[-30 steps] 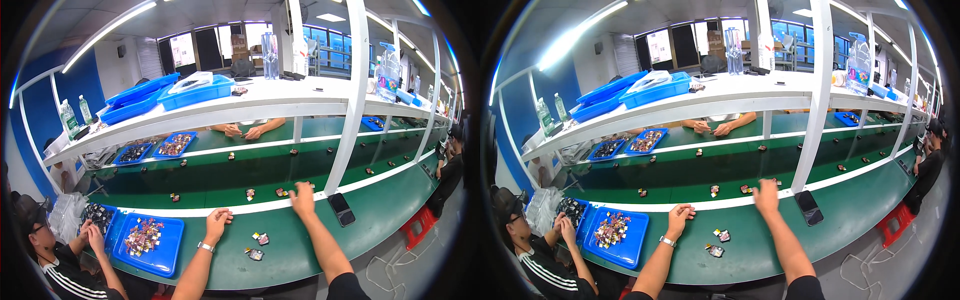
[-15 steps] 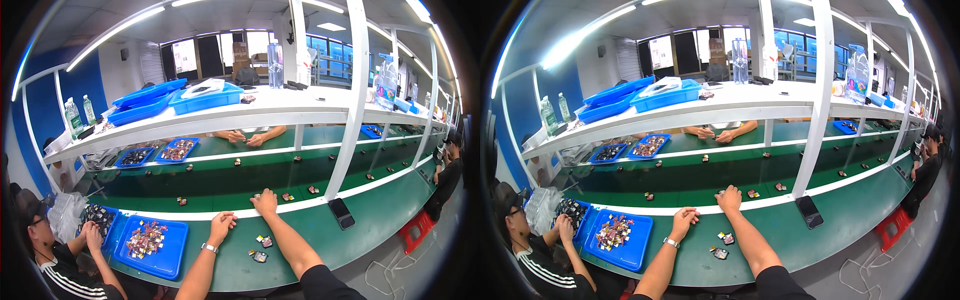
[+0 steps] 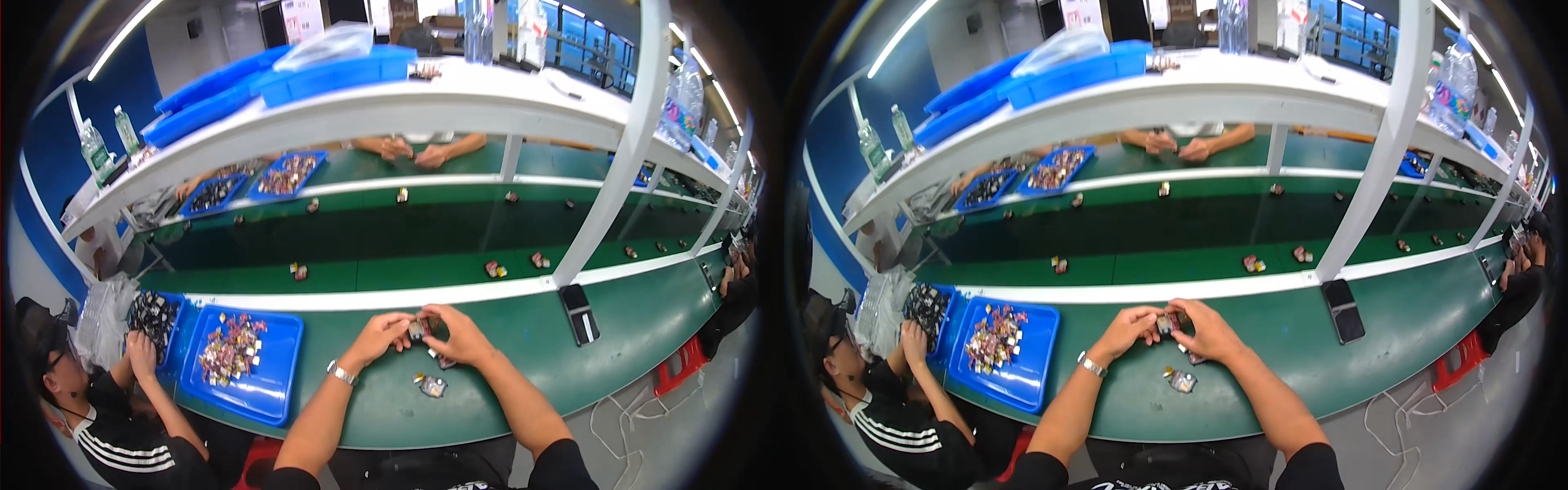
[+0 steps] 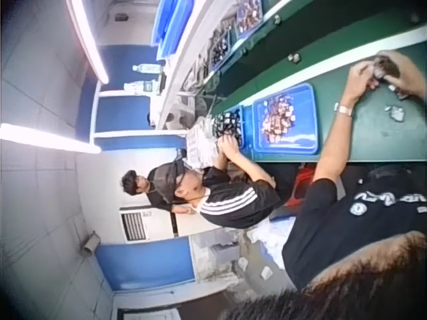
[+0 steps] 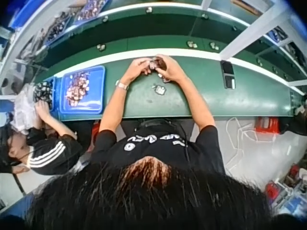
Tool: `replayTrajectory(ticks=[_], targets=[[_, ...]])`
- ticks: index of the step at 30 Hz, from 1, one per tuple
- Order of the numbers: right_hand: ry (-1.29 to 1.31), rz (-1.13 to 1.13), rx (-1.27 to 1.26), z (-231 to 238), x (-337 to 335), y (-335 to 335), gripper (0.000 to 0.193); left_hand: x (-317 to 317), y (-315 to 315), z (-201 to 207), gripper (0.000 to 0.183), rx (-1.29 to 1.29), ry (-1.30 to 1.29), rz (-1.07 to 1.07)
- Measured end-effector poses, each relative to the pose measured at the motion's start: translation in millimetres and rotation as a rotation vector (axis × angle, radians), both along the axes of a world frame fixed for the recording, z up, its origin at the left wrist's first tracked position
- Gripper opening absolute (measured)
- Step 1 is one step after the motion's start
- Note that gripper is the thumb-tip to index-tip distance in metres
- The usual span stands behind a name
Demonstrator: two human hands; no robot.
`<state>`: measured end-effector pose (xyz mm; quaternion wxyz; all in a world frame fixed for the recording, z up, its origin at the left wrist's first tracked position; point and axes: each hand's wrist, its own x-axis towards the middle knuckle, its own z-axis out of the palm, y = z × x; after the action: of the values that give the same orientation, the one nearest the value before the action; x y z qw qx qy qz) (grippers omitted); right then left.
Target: Assembling small electronic parts on a production line.
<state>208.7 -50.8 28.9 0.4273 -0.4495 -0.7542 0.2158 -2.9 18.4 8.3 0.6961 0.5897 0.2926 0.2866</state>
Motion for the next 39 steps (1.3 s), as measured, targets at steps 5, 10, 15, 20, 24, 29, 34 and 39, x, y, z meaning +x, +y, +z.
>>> replayTrajectory(ticks=[5,10,15,20,24,29,34,39], targets=[[-0.109,0.055,0.041,6,-2,9,0.046,-1,1,-2,0.031,-0.043,0.042,-0.008],[-0.129,-0.035,0.225,10,-9,8,0.036,-1,-2,-3,0.031,0.020,-0.032,0.065],[-0.131,-0.159,0.251,0,-11,3,0.024,4,-11,1,0.035,-0.031,-0.127,0.153],[-0.149,-0.136,0.264,2,-20,0,0.021,1,-12,2,0.037,-0.123,-0.195,0.134],[-0.185,-0.121,0.289,3,-23,2,0.021,4,-12,5,0.038,-0.156,-0.230,0.139],[-0.181,-0.176,0.264,-6,-26,4,0.021,7,-15,10,0.036,-0.112,-0.192,0.111],[-0.160,-0.223,0.265,0,-27,0,0.020,7,-15,6,0.037,-0.093,-0.220,0.051],[-0.104,-0.243,0.287,-6,-25,2,0.019,6,-17,3,0.041,-0.055,-0.279,-0.038]])
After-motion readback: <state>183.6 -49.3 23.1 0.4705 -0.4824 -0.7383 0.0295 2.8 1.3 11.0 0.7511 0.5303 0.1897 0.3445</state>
